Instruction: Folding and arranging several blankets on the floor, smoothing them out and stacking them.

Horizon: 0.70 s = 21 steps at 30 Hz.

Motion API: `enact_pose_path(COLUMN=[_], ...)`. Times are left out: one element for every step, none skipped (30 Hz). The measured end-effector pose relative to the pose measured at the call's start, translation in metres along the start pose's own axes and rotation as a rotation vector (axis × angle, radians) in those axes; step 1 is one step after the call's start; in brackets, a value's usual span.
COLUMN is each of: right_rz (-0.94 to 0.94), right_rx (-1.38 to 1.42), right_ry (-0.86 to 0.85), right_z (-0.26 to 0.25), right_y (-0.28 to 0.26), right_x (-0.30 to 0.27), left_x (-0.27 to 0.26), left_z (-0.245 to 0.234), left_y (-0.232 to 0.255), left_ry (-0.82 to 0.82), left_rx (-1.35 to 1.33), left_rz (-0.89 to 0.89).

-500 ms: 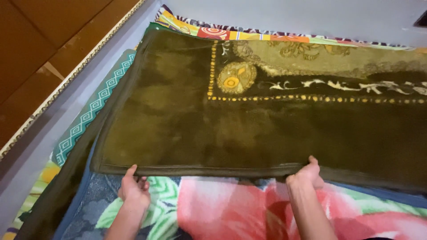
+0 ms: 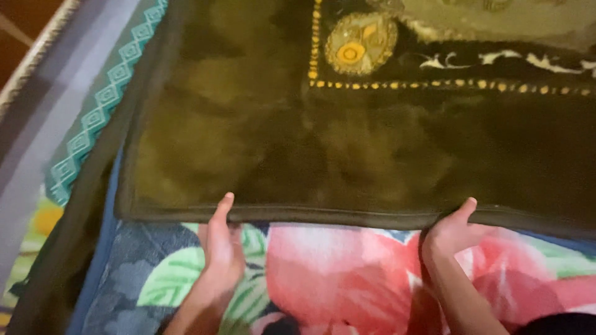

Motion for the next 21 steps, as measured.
enact_pose_path(right_rz=[-0.009, -0.017, -0.026, -0.021, -0.029, -0.037, -0.045, -0.05, -0.054, -0.048, 0.148, 0.334, 0.33, 0.441, 0.55, 0.541, 0.648, 0.762, 0.77, 0.855, 0.941], right_rx=[0.042, 0.082, 0.123, 0.105, 0.077, 0.045, 0.014, -0.01, -0.035, -0.041, -0.036, -0.043, -0.06, 0.064, 0.188, 0.193, 0.056, -0.109, -0.131, 0.037, 0.209], right_ry=[-0.015, -0.029, -0.043, -0.04, -0.03, -0.027, -0.024, -0.029, -0.034, -0.043, 0.046, 0.13, 0.116, 0.004, -0.109, -0.115, -0.349, -0.575, -0.57, -0.614, -0.65], right_z=[0.001, 0.001, 0.003, 0.0, -0.002, -0.004, -0.006, -0.001, 0.001, 0.008, 0.001, -0.013, -0.014, 0.005, 0.025, 0.017, 0.027, 0.016, 0.008, 0.011, 0.016], right_y=[-0.006, -0.013, -0.019, -0.009, -0.001, 0.008, 0.015, 0.023, 0.029, 0.038, 0.064, 0.085, 0.07, 0.064, 0.053, 0.058, 0.072, 0.085, 0.055, 0.026, -0.005], right_x=[-0.002, -0.004, -0.006, -0.004, -0.003, -0.001, 0.002, 0.003, 0.005, 0.008, 0.011, 0.015, 0.016, 0.011, 0.003, 0.025, 0.037, 0.034, 0.037, 0.032, 0.028], left_x=[0.0, 0.0, 0.0, 0.008, 0.016, 0.024, 0.03, 0.038, 0.043, 0.055, 0.064, 0.062, 0.056, 0.059, 0.06, 0.054, 0.046, 0.028, 0.012, -0.015, -0.046], left_z=[0.012, 0.023, 0.035, 0.035, 0.036, 0.036, 0.036, 0.035, 0.034, 0.032, 0.03, 0.024, 0.019, 0.024, 0.028, 0.041, 0.051, 0.052, 0.061, 0.08, 0.11], left_y=[-0.004, -0.008, -0.012, -0.025, -0.035, -0.045, -0.055, -0.063, -0.07, -0.09, -0.099, -0.114, -0.115, -0.11, -0.102, -0.079, -0.074, -0.069, -0.026, -0.006, 0.028], left_ry=[-0.052, -0.105, -0.159, -0.161, -0.179, -0.194, -0.211, -0.22, -0.231, -0.223, -0.194, -0.165, -0.157, -0.209, -0.26, -0.258, -0.278, -0.291, -0.287, -0.219, -0.13], left_rx=[0.055, 0.112, 0.167, 0.18, 0.301, 0.421, 0.541, 0.658, 0.776, 0.782, 0.721, 0.655, 0.658, 0.649, 0.64, 0.629, 0.385, 0.16, 0.169, -0.311, -0.808], left_rz=[-0.014, -0.029, -0.045, -0.057, -0.019, 0.015, 0.049, 0.086, 0.123, 0.115, 0.196, 0.264, 0.243, 0.221, 0.2, 0.2, -0.011, -0.24, -0.261, -0.607, -0.925])
Point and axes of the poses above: each hand's wrist, its own x-axis towards the middle knuckle, its own z-axis out of the palm, y = z × x, the point moved 10 cm from there along x, towards the middle knuckle, and after that the axes turned 4 degrees about z, right-handed, at the moved point
